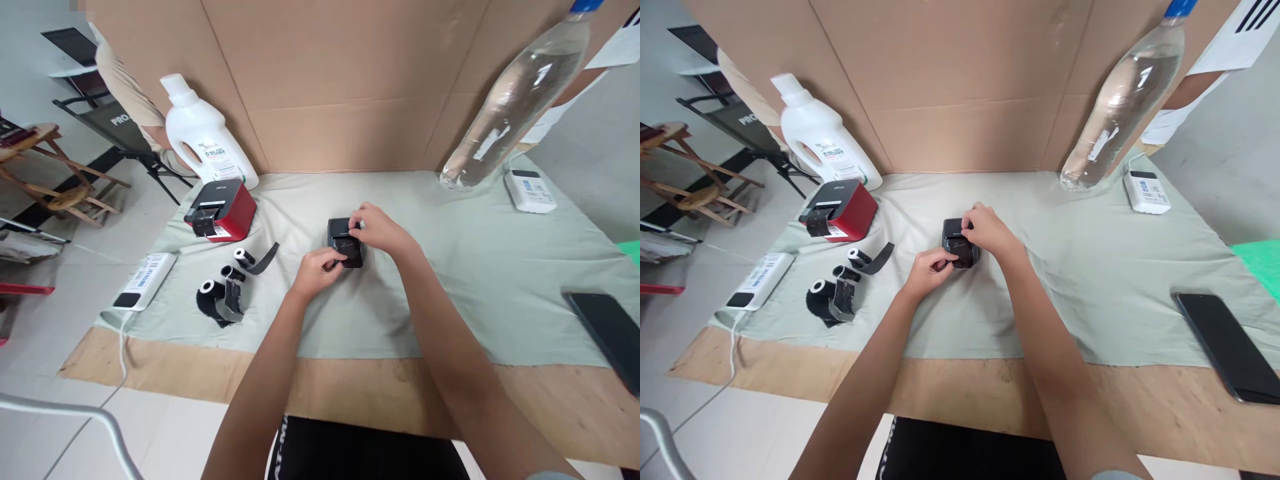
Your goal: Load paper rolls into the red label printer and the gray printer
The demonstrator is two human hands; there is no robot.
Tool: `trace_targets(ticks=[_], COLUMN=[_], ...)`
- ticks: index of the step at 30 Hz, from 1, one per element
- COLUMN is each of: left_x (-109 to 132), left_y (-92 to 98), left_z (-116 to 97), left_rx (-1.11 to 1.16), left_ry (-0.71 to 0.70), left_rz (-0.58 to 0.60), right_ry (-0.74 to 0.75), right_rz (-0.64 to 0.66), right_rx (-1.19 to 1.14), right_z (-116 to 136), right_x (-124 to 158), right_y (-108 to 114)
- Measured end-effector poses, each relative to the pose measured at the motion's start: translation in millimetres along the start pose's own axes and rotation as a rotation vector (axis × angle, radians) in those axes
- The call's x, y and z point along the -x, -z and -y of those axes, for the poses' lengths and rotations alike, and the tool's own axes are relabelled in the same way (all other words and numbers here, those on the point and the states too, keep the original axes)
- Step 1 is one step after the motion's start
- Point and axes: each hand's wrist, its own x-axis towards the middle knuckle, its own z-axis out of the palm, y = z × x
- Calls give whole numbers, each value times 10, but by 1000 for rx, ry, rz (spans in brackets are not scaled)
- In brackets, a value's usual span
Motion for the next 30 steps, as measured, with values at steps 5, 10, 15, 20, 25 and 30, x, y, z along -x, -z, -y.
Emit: trace_targets(ticks=[5, 10, 15, 20, 25, 30], left_x=[-1, -8, 5, 29, 85, 191], left_y=[-13, -21, 15, -3, -176, -282], left_z=[18, 22, 3, -72, -284, -406], left_rx=[29, 29, -37, -68, -313, -585], left_ry=[20, 31, 52, 152, 95, 126], left_rz=[-4, -1, 36, 63, 286, 540], right_ry=[-327, -468, -531, -483, -444, -513], right_rz=[-4, 129, 32, -110, -350, -432], right_rx=[22, -49, 9, 28, 38, 191], right_z=[99, 192, 486, 600, 248, -630], right_x=[-48, -70, -8, -6, 203, 682], right_y=[-96, -125, -277, -428, -56, 691])
